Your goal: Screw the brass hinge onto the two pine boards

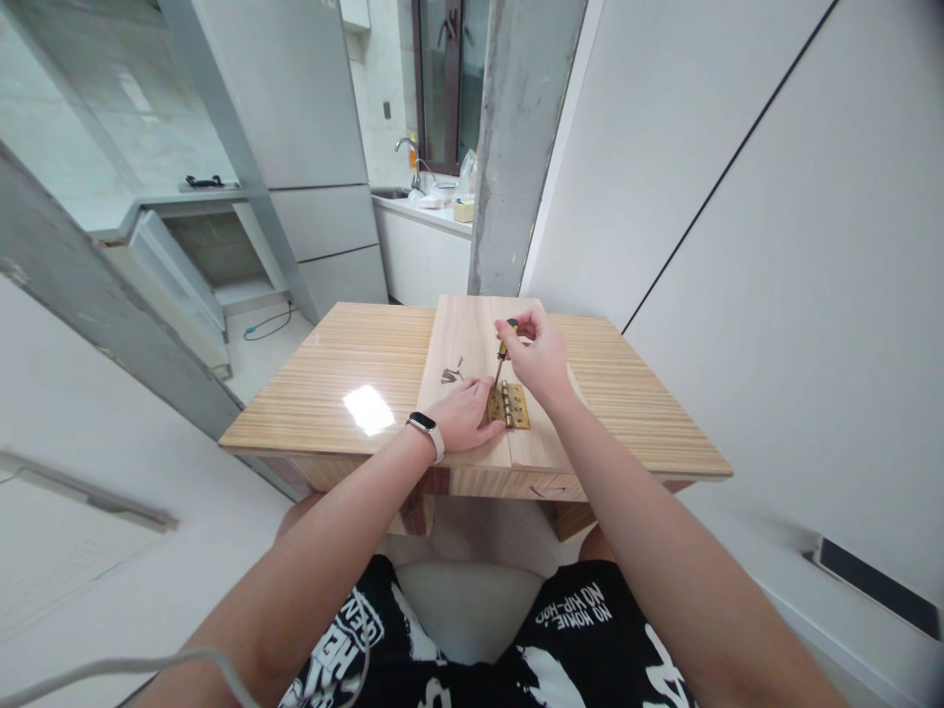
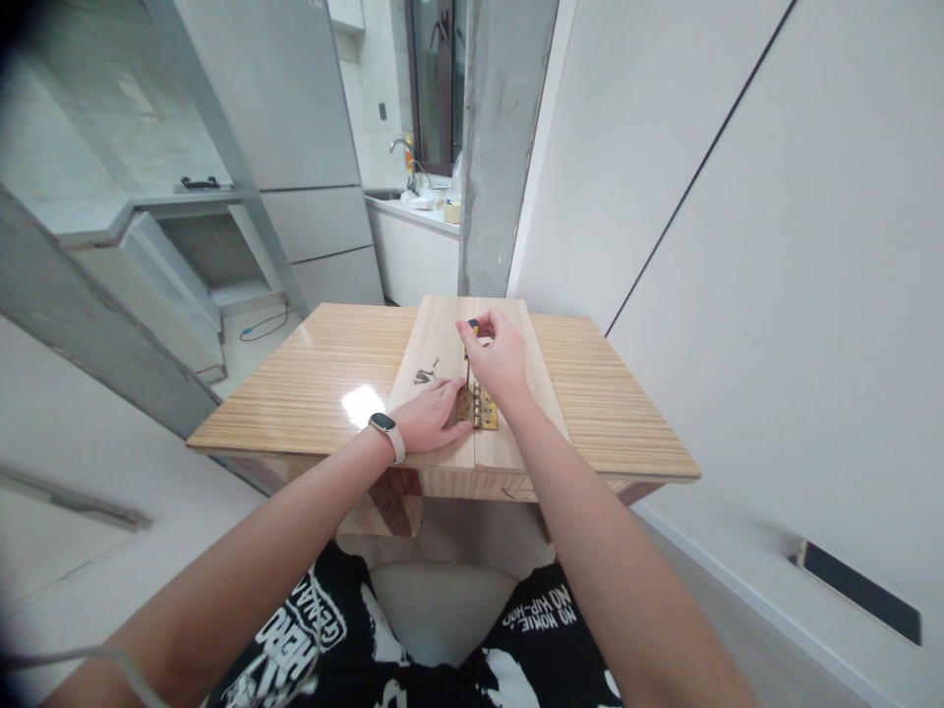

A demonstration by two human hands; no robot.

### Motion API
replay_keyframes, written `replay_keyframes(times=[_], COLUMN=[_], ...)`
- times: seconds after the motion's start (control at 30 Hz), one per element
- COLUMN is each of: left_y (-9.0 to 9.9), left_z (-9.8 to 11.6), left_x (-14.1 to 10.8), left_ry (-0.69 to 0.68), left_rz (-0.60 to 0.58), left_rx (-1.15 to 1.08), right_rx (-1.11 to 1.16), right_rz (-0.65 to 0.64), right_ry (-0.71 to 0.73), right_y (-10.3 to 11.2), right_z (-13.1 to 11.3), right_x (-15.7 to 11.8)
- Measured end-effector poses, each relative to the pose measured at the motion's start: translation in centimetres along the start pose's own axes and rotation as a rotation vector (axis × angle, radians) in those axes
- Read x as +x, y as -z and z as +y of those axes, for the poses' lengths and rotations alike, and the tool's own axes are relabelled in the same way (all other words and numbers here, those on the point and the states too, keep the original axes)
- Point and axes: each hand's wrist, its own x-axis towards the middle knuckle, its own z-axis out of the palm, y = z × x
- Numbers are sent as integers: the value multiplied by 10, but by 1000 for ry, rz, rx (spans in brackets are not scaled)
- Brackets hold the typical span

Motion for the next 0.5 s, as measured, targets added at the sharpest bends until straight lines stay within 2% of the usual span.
replay_keyframes(times=[0.1, 0.27, 0.5], left_y=[1, 1, 0], left_z=[1, 2, 1], left_x=[0, 1, 1], left_ry=[-5, -5, -3], left_rz=[0, 4, 9], left_rx=[1, -6, -1], right_rx=[55, 156, 169], right_rz=[-13, -190, -340], right_ry=[-24, -56, -16], right_y=[0, 6, 13], right_z=[0, -6, -9], right_x=[0, -1, -2])
